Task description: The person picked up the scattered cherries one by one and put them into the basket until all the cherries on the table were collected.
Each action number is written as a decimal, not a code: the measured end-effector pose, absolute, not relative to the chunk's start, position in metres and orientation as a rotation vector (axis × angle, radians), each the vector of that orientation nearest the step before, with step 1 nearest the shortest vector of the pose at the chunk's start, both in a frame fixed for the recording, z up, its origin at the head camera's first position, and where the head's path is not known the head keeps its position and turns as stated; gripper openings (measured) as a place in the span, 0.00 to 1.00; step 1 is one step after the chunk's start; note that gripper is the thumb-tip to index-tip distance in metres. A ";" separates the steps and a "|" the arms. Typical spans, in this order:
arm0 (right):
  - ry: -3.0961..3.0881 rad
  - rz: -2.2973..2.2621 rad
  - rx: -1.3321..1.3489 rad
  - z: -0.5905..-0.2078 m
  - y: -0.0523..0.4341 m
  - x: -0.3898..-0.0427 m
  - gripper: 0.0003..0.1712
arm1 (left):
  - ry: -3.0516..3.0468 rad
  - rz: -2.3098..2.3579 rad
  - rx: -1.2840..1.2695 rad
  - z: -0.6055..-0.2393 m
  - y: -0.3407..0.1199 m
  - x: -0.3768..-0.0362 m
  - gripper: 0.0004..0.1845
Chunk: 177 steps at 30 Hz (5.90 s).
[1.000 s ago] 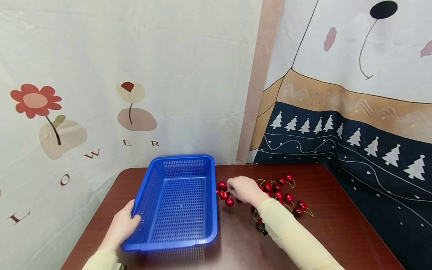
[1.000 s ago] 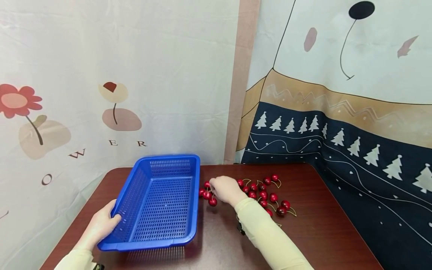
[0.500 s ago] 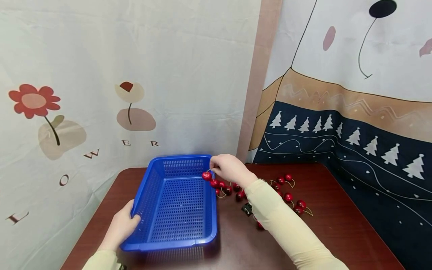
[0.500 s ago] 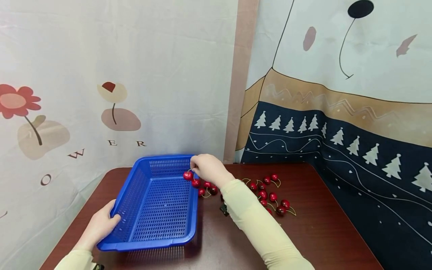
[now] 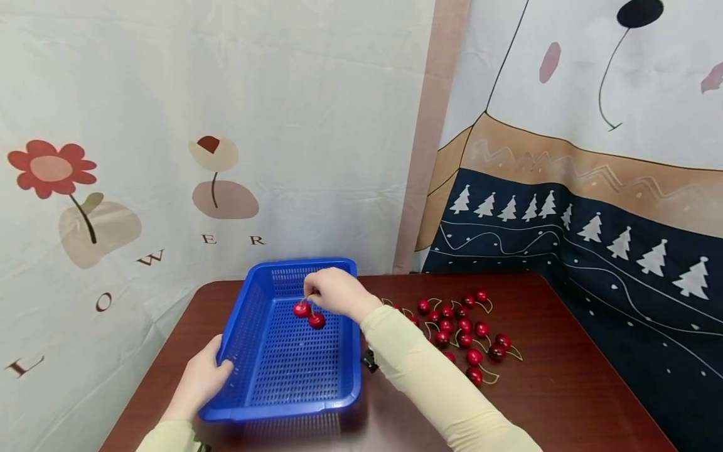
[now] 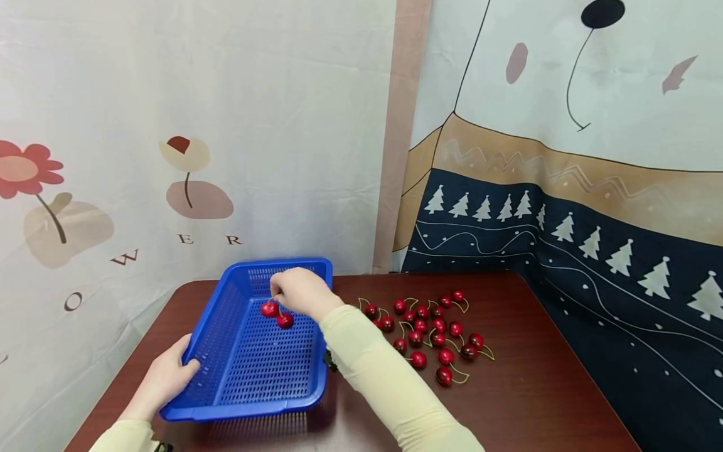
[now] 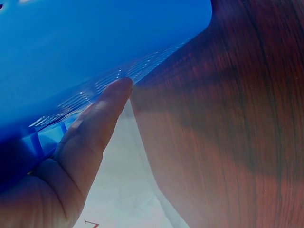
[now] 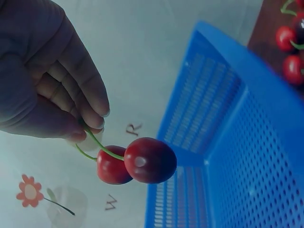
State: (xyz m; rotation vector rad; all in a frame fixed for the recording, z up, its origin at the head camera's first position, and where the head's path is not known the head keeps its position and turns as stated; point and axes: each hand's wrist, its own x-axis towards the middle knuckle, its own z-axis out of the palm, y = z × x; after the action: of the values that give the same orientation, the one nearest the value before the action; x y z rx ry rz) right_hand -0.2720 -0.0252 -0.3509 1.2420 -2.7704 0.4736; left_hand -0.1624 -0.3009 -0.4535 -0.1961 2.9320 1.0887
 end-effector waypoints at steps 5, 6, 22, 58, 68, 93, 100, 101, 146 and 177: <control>-2.838 0.467 1.252 -0.356 -0.046 -0.266 0.05 | 2.930 1.083 -0.201 -0.453 -0.301 -0.161 0.28; -2.846 0.447 1.259 -0.357 -0.050 -0.266 0.05 | 2.929 1.085 -0.202 -0.453 -0.301 -0.161 0.28; -3.004 0.333 1.277 -0.383 -0.081 -0.257 0.12 | 2.953 1.063 -0.179 -0.454 -0.302 -0.162 0.29; -3.315 0.168 1.238 -0.389 -0.070 -0.238 0.06 | 2.961 1.065 -0.175 -0.456 -0.302 -0.163 0.28; -3.226 0.327 1.423 -0.367 -0.051 -0.247 0.19 | 2.959 1.070 -0.175 -0.456 -0.302 -0.163 0.29; -2.976 0.765 0.984 -0.403 0.066 -0.292 0.26 | 2.949 1.063 -0.182 -0.457 -0.302 -0.163 0.30; -3.005 0.729 0.843 -0.438 0.073 -0.294 0.23 | 2.950 1.067 -0.179 -0.456 -0.302 -0.164 0.30; -3.007 0.711 0.832 -0.443 0.073 -0.294 0.22 | 2.950 1.066 -0.178 -0.456 -0.302 -0.164 0.30; -2.786 0.795 0.788 -0.478 0.075 -0.292 0.04 | 2.961 1.077 -0.181 -0.455 -0.297 -0.161 0.30; -2.724 0.885 0.870 -0.357 0.032 -0.294 0.06 | 2.978 1.079 -0.172 -0.452 -0.295 -0.158 0.29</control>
State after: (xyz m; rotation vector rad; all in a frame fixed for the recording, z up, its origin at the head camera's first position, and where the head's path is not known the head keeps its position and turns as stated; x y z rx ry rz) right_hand -0.2943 0.0320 -0.3571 0.8705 -2.7241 0.8847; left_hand -0.1585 -0.2948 -0.4516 -0.1721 2.9782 1.0794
